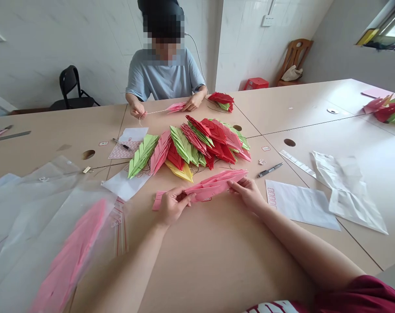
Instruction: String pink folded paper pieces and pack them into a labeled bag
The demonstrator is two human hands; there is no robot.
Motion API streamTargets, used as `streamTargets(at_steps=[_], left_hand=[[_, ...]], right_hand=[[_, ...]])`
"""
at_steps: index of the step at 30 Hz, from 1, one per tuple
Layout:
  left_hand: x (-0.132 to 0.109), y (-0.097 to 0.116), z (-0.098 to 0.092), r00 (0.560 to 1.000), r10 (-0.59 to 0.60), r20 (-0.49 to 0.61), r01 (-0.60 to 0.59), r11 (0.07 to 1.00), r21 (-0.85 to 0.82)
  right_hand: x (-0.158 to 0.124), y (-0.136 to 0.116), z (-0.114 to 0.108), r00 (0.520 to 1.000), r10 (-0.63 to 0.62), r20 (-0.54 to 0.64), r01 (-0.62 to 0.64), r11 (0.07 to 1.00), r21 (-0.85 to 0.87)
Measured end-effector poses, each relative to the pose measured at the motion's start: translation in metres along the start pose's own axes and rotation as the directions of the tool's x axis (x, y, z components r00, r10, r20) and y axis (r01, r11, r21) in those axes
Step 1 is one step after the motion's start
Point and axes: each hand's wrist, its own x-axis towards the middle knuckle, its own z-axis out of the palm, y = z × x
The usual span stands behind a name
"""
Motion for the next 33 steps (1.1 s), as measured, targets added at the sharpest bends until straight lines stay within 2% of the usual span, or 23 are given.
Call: streamTargets(at_steps=[4, 9, 14, 17, 23, 25, 27, 28, 29, 30, 31, 33], left_hand=[[0.0, -0.001, -0.001, 1.0, 0.007, -0.012, -0.007, 1.0, -0.002], [0.0, 0.0, -0.001, 0.996, 0.073, -0.053, -0.068, 0.995, 0.079], [-0.001, 0.006, 0.0, 0.991, 0.09, -0.1, -0.079, 0.991, 0.111], [-0.002, 0.009, 0.0, 0.988, 0.102, -0.118, -0.086, 0.987, 0.133], [-0.001, 0.003, -0.001, 0.966, 0.178, -0.187, -0.14, 0.969, 0.202], [-0.002, 0.001, 0.0, 0.946, 0.242, -0.217, -0.183, 0.947, 0.262], [-0.003, 0.0, 0.001, 0.924, 0.308, -0.226, -0.225, 0.917, 0.33], [-0.003, 0.0, 0.001, 0.916, 0.336, -0.221, -0.245, 0.902, 0.356], [-0.004, 0.0, 0.002, 0.909, 0.36, -0.209, -0.266, 0.889, 0.372], [-0.004, 0.001, 0.002, 0.905, 0.377, -0.196, -0.285, 0.88, 0.38], [-0.004, 0.002, 0.003, 0.902, 0.391, -0.181, -0.3, 0.872, 0.387], [-0.004, 0.003, 0.003, 0.895, 0.417, -0.159, -0.323, 0.852, 0.413]], right_hand=[[-0.001, -0.004, -0.015, 0.987, -0.108, -0.118, 0.102, 0.993, -0.057], [-0.001, -0.006, -0.023, 0.966, -0.142, -0.216, 0.141, 0.99, -0.02], [-0.002, -0.004, -0.018, 0.965, -0.063, -0.255, 0.087, 0.993, 0.083], [-0.002, -0.005, -0.02, 0.939, -0.063, -0.339, 0.117, 0.983, 0.14], [0.0, -0.004, -0.023, 0.942, 0.019, -0.335, -0.006, 0.999, 0.041], [-0.002, -0.003, -0.022, 0.894, -0.065, -0.444, 0.063, 0.998, -0.018], [-0.005, -0.005, -0.022, 0.794, -0.235, -0.561, 0.187, 0.972, -0.143], [-0.007, -0.007, -0.022, 0.739, -0.341, -0.582, 0.249, 0.94, -0.234], [-0.009, -0.01, -0.021, 0.697, -0.452, -0.557, 0.307, 0.89, -0.338], [-0.01, -0.015, -0.019, 0.68, -0.555, -0.478, 0.362, 0.822, -0.44], [-0.011, -0.02, -0.015, 0.684, -0.64, -0.349, 0.419, 0.737, -0.53], [-0.009, -0.031, -0.005, 0.727, -0.686, 0.038, 0.549, 0.547, -0.631]])
